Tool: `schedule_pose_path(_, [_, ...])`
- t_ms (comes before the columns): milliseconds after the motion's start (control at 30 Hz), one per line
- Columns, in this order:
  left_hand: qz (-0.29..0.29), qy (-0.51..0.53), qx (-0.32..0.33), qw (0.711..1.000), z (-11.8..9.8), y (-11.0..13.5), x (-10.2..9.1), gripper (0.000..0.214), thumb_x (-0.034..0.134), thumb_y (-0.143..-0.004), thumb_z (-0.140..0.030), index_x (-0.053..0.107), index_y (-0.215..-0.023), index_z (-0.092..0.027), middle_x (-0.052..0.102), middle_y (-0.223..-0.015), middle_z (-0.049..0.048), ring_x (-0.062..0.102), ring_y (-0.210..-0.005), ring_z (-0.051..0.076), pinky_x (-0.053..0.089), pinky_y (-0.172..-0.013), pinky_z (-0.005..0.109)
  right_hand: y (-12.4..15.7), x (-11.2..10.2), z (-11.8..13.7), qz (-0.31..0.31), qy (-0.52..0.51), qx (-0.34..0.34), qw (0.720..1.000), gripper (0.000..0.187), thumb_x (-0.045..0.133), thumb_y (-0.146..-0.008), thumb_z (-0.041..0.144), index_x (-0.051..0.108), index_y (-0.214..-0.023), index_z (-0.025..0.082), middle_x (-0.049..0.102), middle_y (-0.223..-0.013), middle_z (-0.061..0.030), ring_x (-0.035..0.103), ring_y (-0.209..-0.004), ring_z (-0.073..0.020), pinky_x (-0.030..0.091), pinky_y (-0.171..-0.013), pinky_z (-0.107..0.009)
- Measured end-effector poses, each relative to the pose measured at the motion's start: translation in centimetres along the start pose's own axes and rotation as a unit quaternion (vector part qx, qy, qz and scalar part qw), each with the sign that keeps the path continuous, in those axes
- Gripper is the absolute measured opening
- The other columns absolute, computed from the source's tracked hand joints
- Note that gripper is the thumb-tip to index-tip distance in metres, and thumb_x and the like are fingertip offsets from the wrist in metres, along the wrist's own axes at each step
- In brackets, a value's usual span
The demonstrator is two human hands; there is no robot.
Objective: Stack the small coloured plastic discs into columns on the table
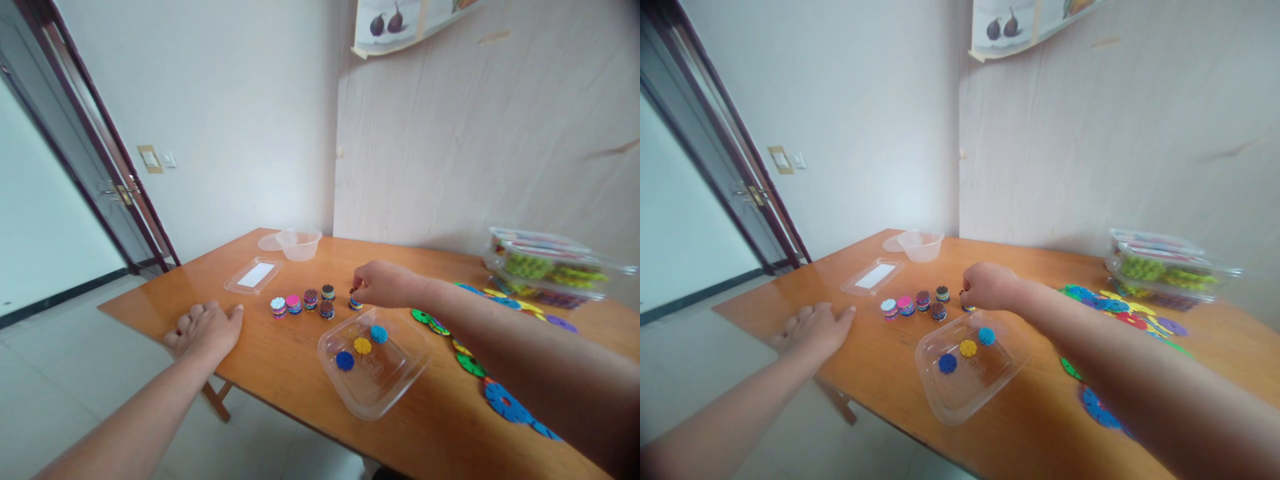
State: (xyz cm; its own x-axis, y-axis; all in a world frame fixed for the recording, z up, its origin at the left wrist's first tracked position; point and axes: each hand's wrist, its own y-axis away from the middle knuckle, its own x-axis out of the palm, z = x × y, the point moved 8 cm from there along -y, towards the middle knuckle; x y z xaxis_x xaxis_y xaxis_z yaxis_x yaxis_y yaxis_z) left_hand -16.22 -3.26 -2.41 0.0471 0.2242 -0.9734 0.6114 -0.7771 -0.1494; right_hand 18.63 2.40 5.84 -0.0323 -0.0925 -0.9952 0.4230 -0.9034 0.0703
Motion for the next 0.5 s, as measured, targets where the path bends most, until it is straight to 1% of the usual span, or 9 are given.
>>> schedule_pose_path(67, [0.003,-0.003,-0.003,1.000,0.0,0.0,-0.1,0.071,0.029,-0.084,-0.067,0.060,-0.121,-0.015,0.054,-0.133,0.0236,0.046,-0.124,0.043,0.037,-0.096,0.060,1.8,-0.4,1.4,0.011,-0.033,-0.053,0.998,0.031,0.060,-0.081,0.036,0.075,-0.104,0.022,0.076,-0.099,-0.0058,0.067,-0.082,-0.0194,0.044,-0.062,-0.026])
schedule_pose_path(133, [0.005,-0.005,-0.004,1.000,0.0,0.0,-0.1,0.071,0.029,-0.084,-0.068,0.060,-0.121,-0.016,0.053,-0.134,0.0232,0.046,-0.125,0.043,0.038,-0.096,0.060,3.9,-0.1,3.0,0.046,-0.052,-0.109,0.992,0.029,0.060,-0.082,0.037,0.074,-0.105,0.026,0.075,-0.094,-0.0027,0.065,-0.077,-0.0171,0.042,-0.060,-0.025])
schedule_pose_path(167, [0.005,-0.006,-0.003,1.000,0.0,0.0,-0.1,0.072,0.028,-0.084,-0.068,0.060,-0.121,-0.016,0.053,-0.134,0.0231,0.046,-0.125,0.043,0.038,-0.097,0.059,4.8,0.3,3.8,0.060,-0.052,-0.131,0.988,0.030,0.061,-0.081,0.041,0.075,-0.104,0.026,0.075,-0.092,-0.0028,0.065,-0.075,-0.0171,0.041,-0.059,-0.025])
schedule_pose_path(233, [0.007,-0.008,-0.001,1.000,-0.1,0.0,0.0,0.073,0.027,-0.084,-0.069,0.060,-0.123,-0.016,0.053,-0.135,0.0233,0.045,-0.126,0.043,0.037,-0.097,0.059,6.2,1.1,5.2,0.076,-0.030,-0.169,0.982,0.033,0.062,-0.080,0.046,0.076,-0.101,0.025,0.075,-0.089,-0.0046,0.065,-0.074,-0.0189,0.038,-0.056,-0.026])
schedule_pose_path(300, [0.006,-0.009,0.000,1.000,-0.1,0.0,0.0,0.075,0.027,-0.084,-0.068,0.059,-0.125,-0.015,0.052,-0.136,0.0235,0.045,-0.126,0.043,0.037,-0.097,0.060,7.1,2.1,6.5,0.094,0.001,-0.204,0.974,0.030,0.060,-0.080,0.043,0.077,-0.094,0.023,0.075,-0.084,-0.0054,0.064,-0.071,-0.0191,0.036,-0.055,-0.027])
schedule_pose_path(400, [0.003,-0.012,-0.002,1.000,-0.1,0.0,0.0,0.075,0.025,-0.085,-0.068,0.058,-0.127,-0.015,0.052,-0.136,0.0234,0.045,-0.126,0.043,0.038,-0.098,0.060,7.6,3.3,7.6,0.126,0.024,-0.231,0.964,0.028,0.060,-0.077,0.043,0.077,-0.086,0.022,0.073,-0.075,-0.0041,0.061,-0.063,-0.0174,0.033,-0.053,-0.027])
schedule_pose_path(500, [0.002,-0.016,-0.004,1.000,-0.2,0.1,-0.1,0.075,0.025,-0.085,-0.068,0.059,-0.126,-0.015,0.052,-0.137,0.0233,0.045,-0.126,0.043,0.038,-0.098,0.060,7.3,3.4,7.4,0.138,0.003,-0.213,0.967,0.031,0.061,-0.078,0.047,0.078,-0.088,0.023,0.073,-0.076,-0.0037,0.061,-0.064,-0.0176,0.034,-0.054,-0.027])
